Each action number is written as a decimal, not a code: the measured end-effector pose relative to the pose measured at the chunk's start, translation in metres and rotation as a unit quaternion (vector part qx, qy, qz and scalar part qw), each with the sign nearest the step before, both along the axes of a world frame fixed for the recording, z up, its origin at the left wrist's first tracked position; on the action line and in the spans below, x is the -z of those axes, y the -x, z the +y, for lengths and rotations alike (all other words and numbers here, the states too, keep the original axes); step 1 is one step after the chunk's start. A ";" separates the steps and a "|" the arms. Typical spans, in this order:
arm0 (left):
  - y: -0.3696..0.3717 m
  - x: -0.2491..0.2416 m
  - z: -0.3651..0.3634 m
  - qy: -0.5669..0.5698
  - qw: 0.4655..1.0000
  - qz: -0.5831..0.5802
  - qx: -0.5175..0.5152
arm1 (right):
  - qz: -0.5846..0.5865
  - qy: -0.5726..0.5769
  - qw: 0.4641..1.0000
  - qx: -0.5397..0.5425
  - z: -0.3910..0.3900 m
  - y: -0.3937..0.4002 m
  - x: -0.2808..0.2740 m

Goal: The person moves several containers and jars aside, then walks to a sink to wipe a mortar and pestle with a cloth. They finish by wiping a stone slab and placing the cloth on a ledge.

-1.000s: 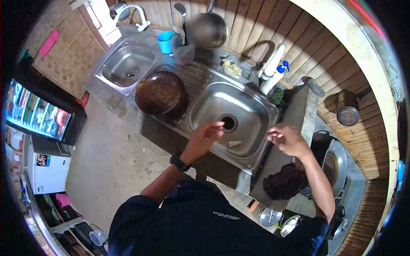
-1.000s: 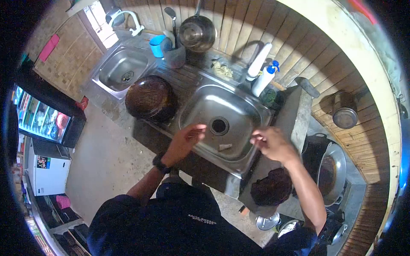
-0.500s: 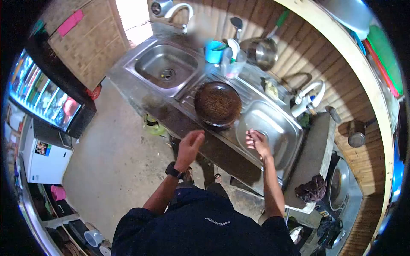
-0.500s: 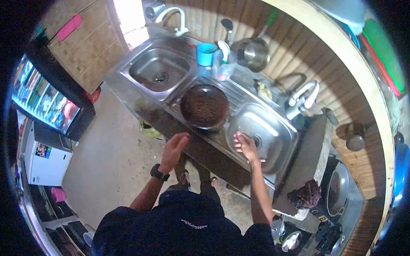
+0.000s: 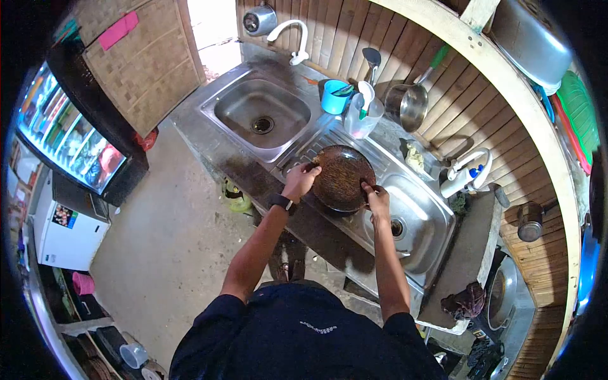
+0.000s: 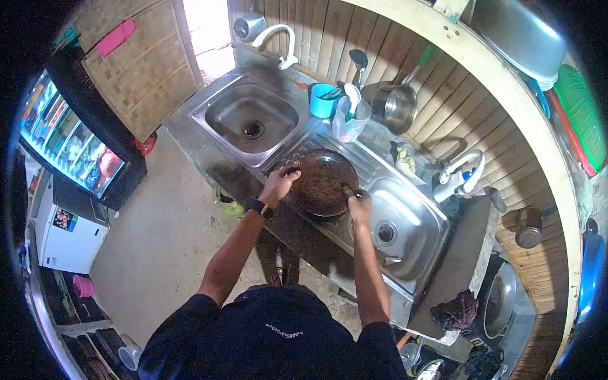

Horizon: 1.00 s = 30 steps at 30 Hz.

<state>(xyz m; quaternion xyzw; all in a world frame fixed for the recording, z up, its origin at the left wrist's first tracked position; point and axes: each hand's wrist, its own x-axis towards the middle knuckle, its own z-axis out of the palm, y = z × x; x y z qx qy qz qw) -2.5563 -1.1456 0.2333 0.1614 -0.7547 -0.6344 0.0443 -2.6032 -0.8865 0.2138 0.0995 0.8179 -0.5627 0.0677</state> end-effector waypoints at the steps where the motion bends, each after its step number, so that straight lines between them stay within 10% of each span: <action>1: 0.004 0.007 -0.002 0.031 1.000 0.001 -0.001 | 0.014 0.025 0.999 0.014 -0.003 -0.001 0.000; 11: 0.009 0.017 0.011 -0.177 0.982 0.002 -0.065 | 0.093 0.166 0.981 0.033 -0.022 -0.012 0.005; 14: 0.011 0.027 0.017 -0.144 0.987 0.012 -0.072 | 0.097 -0.002 0.993 0.060 -0.018 -0.006 0.020; 20: -0.002 0.004 0.044 -0.090 0.980 0.023 -0.174 | 0.191 0.177 0.960 0.103 -0.028 0.000 0.035; 25: -0.003 0.004 0.053 -0.010 0.971 0.043 -0.237 | 0.257 -0.021 0.954 0.153 -0.041 0.004 0.023; 30: 0.001 0.023 0.057 0.022 0.967 0.114 -0.226 | 0.273 0.119 0.950 0.091 -0.036 0.016 0.026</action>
